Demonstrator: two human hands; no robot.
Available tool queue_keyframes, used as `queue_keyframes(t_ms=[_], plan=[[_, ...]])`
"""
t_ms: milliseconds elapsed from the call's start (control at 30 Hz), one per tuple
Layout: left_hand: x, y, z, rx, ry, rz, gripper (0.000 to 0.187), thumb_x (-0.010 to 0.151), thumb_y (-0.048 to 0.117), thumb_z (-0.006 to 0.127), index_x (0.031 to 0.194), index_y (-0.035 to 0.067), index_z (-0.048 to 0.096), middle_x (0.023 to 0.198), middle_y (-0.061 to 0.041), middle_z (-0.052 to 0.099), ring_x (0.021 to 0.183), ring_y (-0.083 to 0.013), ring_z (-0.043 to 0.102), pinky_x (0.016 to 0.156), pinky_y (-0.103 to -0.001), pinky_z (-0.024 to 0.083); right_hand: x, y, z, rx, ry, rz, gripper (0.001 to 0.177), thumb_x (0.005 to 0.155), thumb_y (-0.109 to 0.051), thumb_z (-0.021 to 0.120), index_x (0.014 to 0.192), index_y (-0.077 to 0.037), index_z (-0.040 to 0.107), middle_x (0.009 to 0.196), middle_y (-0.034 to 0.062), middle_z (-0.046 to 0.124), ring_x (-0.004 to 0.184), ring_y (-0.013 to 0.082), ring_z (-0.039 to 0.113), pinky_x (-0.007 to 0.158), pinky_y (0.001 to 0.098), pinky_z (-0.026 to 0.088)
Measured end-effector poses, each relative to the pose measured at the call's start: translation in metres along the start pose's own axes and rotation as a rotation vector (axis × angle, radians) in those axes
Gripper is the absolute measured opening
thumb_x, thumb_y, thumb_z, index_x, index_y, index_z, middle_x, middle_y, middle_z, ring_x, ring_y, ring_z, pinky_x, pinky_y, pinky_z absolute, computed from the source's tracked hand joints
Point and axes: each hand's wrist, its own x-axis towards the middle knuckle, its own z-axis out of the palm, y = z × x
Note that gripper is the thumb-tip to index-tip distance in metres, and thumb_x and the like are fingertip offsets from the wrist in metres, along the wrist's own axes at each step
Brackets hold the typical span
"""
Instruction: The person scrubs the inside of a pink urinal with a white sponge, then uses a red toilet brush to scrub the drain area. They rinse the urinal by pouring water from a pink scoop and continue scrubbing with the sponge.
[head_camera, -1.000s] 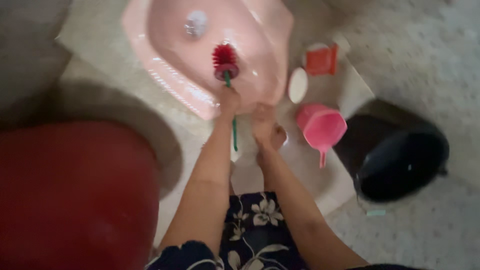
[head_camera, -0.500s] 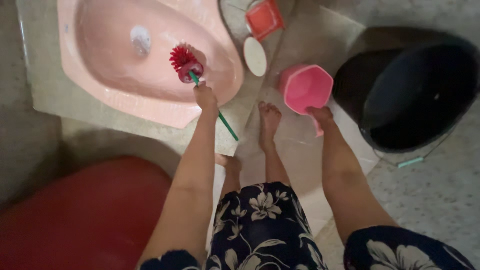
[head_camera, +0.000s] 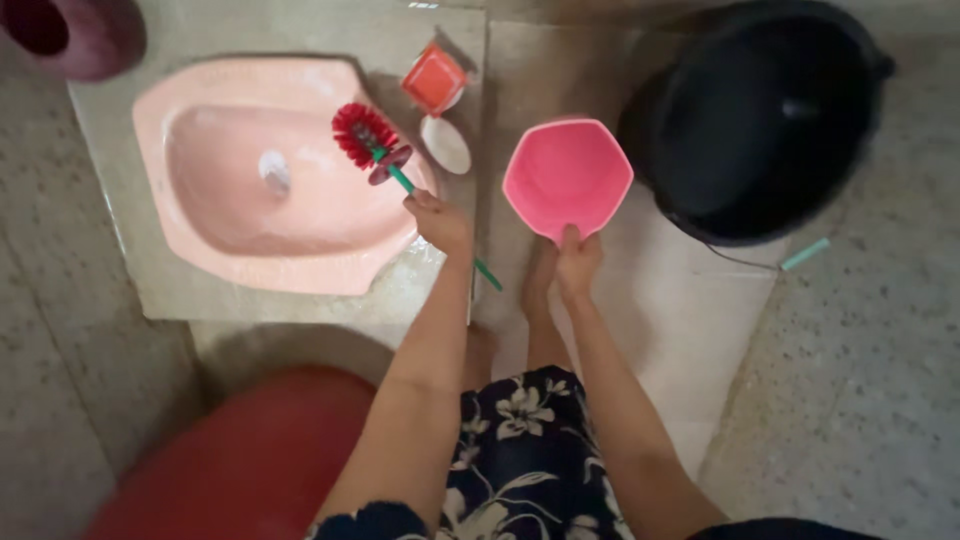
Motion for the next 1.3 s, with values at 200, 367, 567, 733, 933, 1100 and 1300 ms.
queue_keyframes(t_ms=[200, 367, 567, 733, 933, 1100, 1300], plan=[[-0.098, 0.053, 0.016, -0.013, -0.096, 0.544, 0.037, 0.11, 0.024, 0.042, 0.128, -0.007, 0.046, 0.103, -0.029, 0.068, 0.091, -0.0476, 0.065, 0.075, -0.054, 0.05, -0.009, -0.065, -0.03, 0.181, 0.168, 0.061, 0.025, 0.103, -0.026, 0.055, 0.102, -0.001, 0.058, 0.074, 0.0046, 0.057, 0.06, 0.0143, 0.05, 0.051, 0.0315, 0.038], [-0.182, 0.088, 0.053, -0.052, -0.42, 0.485, 0.024, 0.109, 0.025, 0.047, 0.107, 0.004, 0.057, 0.082, -0.018, 0.069, 0.074, -0.0385, 0.068, 0.066, -0.05, 0.05, 0.041, -0.093, -0.099, -0.543, 0.385, -0.338, 0.056, 0.101, -0.016, 0.056, 0.139, 0.018, 0.032, 0.093, 0.0294, 0.063, 0.081, 0.0456, 0.063, 0.069, 0.0545, 0.049], [-0.24, 0.117, 0.102, -0.047, -0.589, 0.5, 0.028, 0.113, 0.03, 0.045, 0.103, 0.004, 0.051, 0.077, -0.013, 0.068, 0.067, -0.0355, 0.067, 0.062, -0.046, 0.05, 0.141, -0.081, -0.162, -0.86, 0.31, -0.341, 0.041, 0.098, -0.011, 0.056, 0.133, 0.004, 0.043, 0.121, 0.03, 0.063, 0.096, 0.0484, 0.066, 0.077, 0.056, 0.054], [-0.252, 0.118, 0.122, 0.104, -0.599, 0.548, 0.024, 0.108, 0.025, 0.049, 0.11, 0.002, 0.053, 0.075, -0.017, 0.068, 0.068, -0.0396, 0.067, 0.061, -0.05, 0.049, 0.202, -0.035, -0.184, -1.361, -0.026, -0.15, 0.043, 0.099, -0.012, 0.055, 0.139, 0.0, 0.041, 0.123, 0.0209, 0.062, 0.1, 0.0341, 0.071, 0.07, 0.0442, 0.06], [-0.24, 0.091, 0.131, 0.076, -0.48, 0.577, 0.022, 0.106, 0.021, 0.049, 0.114, 0.001, 0.052, 0.084, -0.02, 0.071, 0.076, -0.0425, 0.069, 0.065, -0.053, 0.049, 0.227, 0.0, -0.16, -1.24, -0.357, 0.035, 0.063, 0.096, -0.024, 0.054, 0.153, -0.005, 0.035, 0.118, 0.021, 0.062, 0.097, 0.0342, 0.066, 0.071, 0.0445, 0.055], [-0.232, 0.095, 0.11, 0.129, -0.333, 0.55, 0.025, 0.105, 0.022, 0.052, 0.119, 0.001, 0.055, 0.081, -0.027, 0.066, 0.076, -0.0502, 0.063, 0.065, -0.057, 0.046, 0.231, -0.065, -0.189, -0.472, -0.412, 0.371, 0.059, 0.098, -0.028, 0.053, 0.153, -0.012, 0.044, 0.087, 0.0065, 0.054, 0.069, 0.02, 0.051, 0.054, 0.0364, 0.041], [-0.214, 0.074, 0.095, 0.129, -0.35, 0.454, 0.024, 0.104, 0.025, 0.049, 0.102, 0.002, 0.053, 0.073, -0.021, 0.061, 0.069, -0.045, 0.061, 0.065, -0.055, 0.044, 0.182, -0.122, -0.251, -0.113, -0.508, 0.421, 0.057, 0.101, -0.041, 0.051, 0.152, -0.017, 0.044, 0.061, -0.001, 0.045, 0.043, 0.0089, 0.036, 0.037, 0.0275, 0.029]])
